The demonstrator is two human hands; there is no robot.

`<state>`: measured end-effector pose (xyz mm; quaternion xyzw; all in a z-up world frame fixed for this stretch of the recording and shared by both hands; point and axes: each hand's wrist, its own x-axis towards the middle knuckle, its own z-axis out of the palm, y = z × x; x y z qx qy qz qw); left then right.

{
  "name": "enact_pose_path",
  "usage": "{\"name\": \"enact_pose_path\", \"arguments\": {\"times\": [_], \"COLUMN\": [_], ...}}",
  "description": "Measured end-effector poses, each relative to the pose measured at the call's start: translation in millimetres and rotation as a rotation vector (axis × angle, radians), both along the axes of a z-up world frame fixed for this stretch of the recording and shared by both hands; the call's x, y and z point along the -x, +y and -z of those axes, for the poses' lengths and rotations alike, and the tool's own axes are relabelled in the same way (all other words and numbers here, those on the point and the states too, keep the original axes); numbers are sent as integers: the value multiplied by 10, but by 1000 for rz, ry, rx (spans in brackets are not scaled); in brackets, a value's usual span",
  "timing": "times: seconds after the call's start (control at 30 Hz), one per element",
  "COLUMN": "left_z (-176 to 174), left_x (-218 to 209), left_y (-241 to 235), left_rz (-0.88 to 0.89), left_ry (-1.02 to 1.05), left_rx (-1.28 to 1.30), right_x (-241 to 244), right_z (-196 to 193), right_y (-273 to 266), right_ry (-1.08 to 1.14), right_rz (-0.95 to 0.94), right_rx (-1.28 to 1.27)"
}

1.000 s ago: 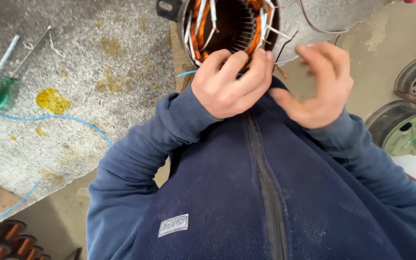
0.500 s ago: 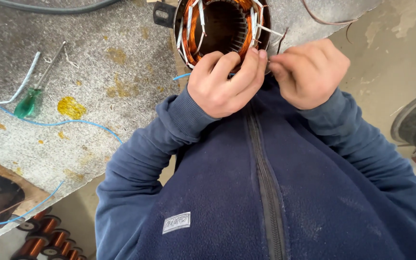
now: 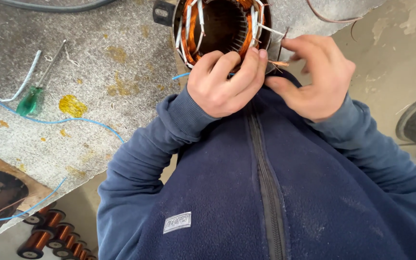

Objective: Wiring a motor stator by stripping and connecting copper and plastic-insulated wires.

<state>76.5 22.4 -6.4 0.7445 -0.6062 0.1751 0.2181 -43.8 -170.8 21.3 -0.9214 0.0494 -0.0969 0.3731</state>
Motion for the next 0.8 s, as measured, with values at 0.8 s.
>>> {"name": "enact_pose_path", "arguments": {"times": [0.8], "left_z": [15], "left_x": [9], "left_y": [-5], "left_rz": [7], "left_ry": [-12], "left_rx": [0], "right_x": [77], "right_z": [123], "right_y": [-63], "right_ry": [-58], "right_rz": [-66], "right_rx": [-11]}}
